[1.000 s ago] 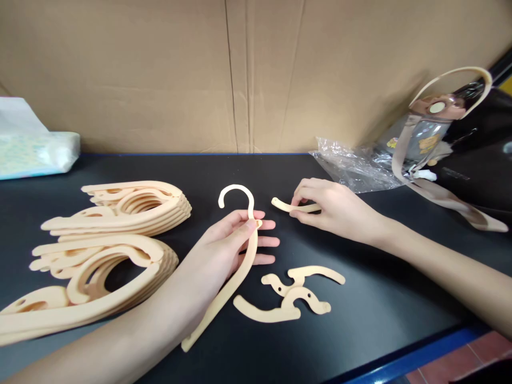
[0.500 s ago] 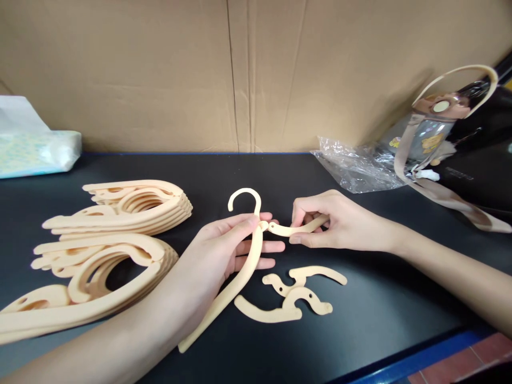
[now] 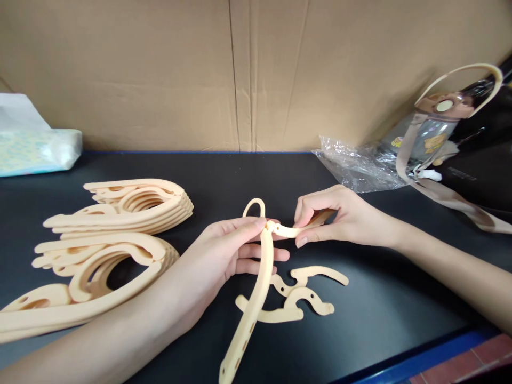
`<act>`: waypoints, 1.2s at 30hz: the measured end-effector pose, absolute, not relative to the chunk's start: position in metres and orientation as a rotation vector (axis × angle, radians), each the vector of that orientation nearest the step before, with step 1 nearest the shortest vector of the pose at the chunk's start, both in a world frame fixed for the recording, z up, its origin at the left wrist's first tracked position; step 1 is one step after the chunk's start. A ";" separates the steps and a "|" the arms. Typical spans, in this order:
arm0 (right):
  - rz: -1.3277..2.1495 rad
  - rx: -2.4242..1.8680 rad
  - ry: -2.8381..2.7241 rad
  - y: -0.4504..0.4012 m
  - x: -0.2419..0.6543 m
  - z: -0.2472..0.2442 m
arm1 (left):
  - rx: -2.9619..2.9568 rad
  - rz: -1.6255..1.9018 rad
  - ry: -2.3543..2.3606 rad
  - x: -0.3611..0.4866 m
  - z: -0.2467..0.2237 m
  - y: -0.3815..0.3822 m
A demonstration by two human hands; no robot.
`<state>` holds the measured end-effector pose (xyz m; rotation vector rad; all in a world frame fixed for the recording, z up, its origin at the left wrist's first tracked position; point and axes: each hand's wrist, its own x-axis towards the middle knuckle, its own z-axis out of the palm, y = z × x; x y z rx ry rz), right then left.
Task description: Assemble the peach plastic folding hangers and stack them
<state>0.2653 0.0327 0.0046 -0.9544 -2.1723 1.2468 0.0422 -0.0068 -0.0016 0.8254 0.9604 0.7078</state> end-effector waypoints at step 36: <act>1.215 -1.020 -2.219 0.017 0.261 0.009 | 0.983 0.749 1.134 0.044 -0.005 -0.014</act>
